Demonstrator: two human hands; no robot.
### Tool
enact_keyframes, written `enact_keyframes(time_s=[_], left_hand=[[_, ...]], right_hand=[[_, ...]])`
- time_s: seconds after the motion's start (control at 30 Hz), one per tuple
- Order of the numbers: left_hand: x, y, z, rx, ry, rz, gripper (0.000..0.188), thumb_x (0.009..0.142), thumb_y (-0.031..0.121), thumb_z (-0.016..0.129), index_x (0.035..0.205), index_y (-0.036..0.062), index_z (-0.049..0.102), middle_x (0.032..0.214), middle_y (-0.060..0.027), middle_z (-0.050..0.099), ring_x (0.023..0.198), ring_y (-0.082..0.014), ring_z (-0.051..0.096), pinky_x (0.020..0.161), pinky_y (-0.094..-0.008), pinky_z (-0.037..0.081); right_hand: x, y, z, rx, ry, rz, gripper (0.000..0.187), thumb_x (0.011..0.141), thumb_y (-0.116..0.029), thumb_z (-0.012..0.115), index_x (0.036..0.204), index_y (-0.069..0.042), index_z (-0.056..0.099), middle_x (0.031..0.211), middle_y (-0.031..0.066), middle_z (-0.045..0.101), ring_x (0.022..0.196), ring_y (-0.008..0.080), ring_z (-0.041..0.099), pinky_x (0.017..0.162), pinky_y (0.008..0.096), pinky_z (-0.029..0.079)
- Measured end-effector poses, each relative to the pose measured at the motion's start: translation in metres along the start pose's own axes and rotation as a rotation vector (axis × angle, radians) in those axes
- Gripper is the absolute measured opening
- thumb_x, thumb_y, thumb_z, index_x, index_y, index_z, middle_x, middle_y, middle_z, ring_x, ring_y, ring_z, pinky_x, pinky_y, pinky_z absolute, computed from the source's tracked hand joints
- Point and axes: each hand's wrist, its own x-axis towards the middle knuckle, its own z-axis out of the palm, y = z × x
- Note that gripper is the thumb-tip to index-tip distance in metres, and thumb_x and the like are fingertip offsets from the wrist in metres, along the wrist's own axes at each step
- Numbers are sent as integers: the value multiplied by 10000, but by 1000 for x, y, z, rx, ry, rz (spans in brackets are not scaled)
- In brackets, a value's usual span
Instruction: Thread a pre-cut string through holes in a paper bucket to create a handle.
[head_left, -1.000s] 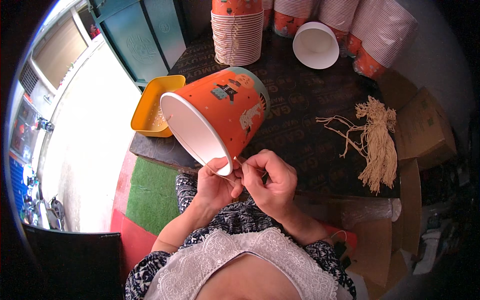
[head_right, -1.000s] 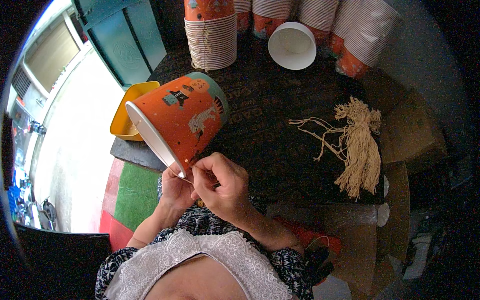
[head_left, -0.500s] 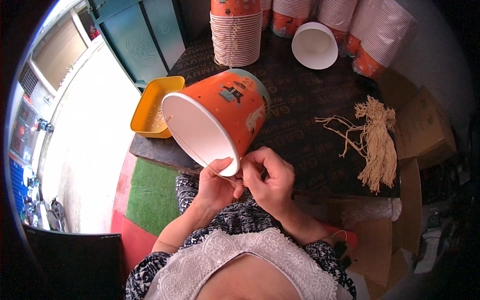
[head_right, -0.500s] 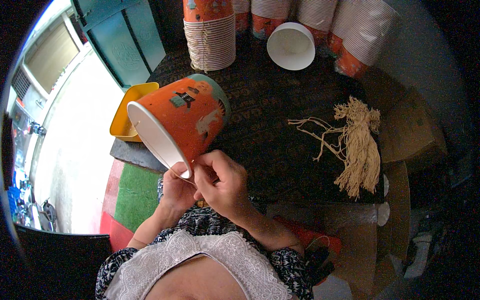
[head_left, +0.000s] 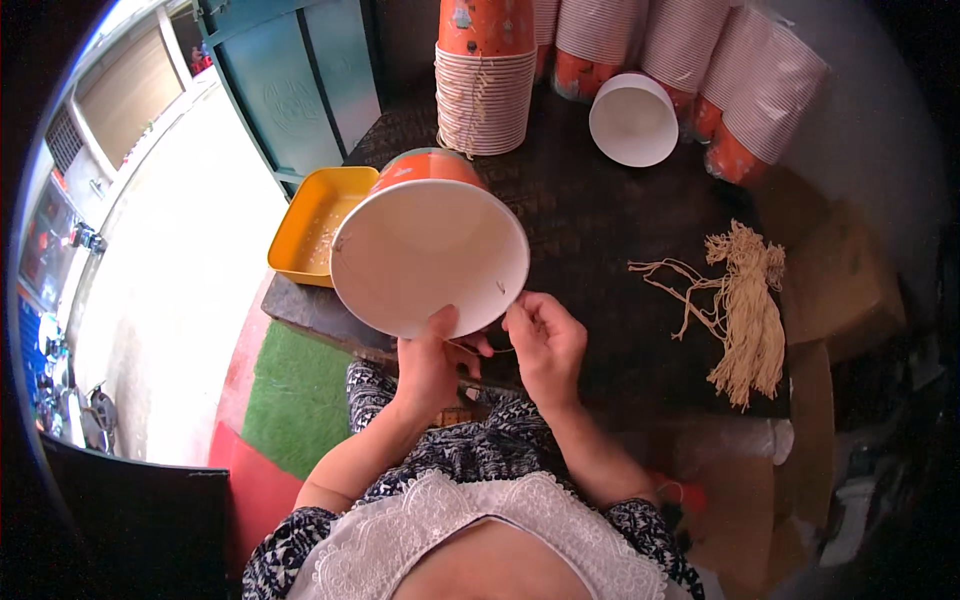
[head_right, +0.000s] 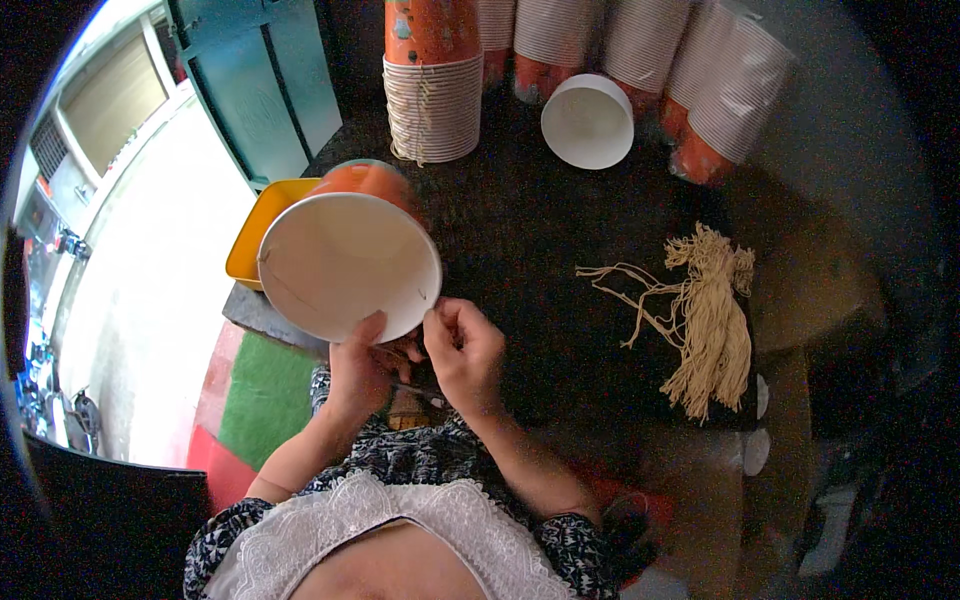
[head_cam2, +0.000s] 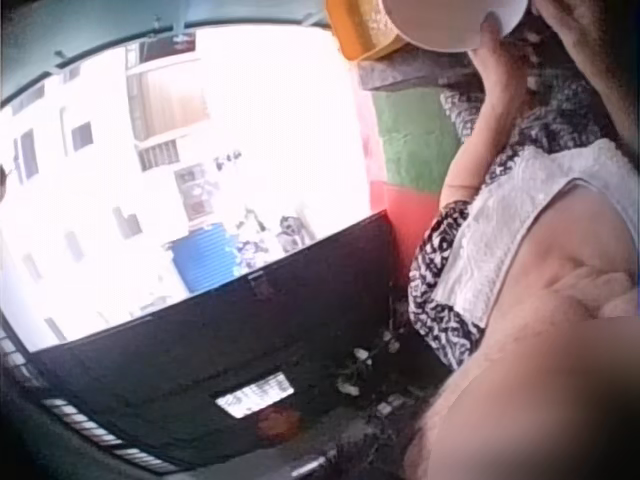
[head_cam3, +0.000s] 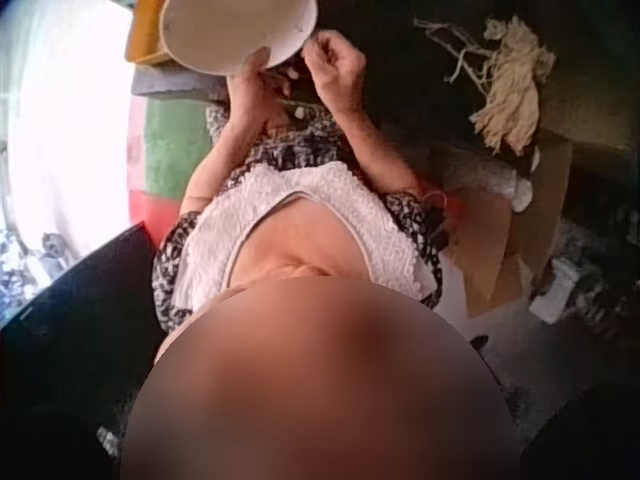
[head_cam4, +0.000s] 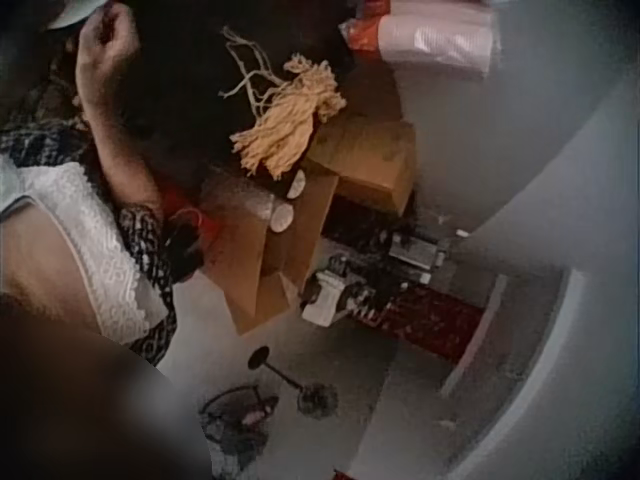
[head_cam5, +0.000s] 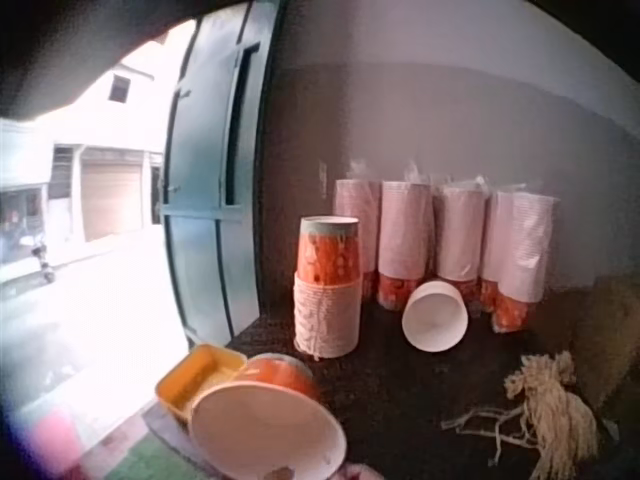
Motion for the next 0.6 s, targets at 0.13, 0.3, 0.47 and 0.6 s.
enact_keyframes(time_s=[0.13,0.3,0.47,0.6], left_hand=[[13,10,-2,157,-18,65,317,881,249,484,1028,-30,511,807,-144,604,568,-216,615,364,-264,445],[44,21,1,42,-152,-117,382,892,337,507,1031,-19,519,775,-132,606,565,-215,615,406,-275,460],[44,10,5,-29,-296,-384,416,896,448,523,797,45,553,781,-133,644,598,-217,639,427,-278,471],[36,9,18,139,-243,-227,296,912,302,552,785,36,587,785,-122,643,644,-199,643,450,-273,498]], right_hand=[[25,8,-2,-61,-10,130,245,853,-175,616,737,36,572,618,19,558,569,62,466,502,253,392],[60,15,-3,-97,9,191,269,835,-161,603,666,41,548,554,49,529,520,86,444,465,301,366],[82,34,-10,-75,58,228,281,827,-146,599,623,34,528,528,44,522,492,87,439,447,306,353],[90,47,-15,-65,52,284,278,825,-129,593,604,24,520,520,41,516,470,95,447,439,307,354]])
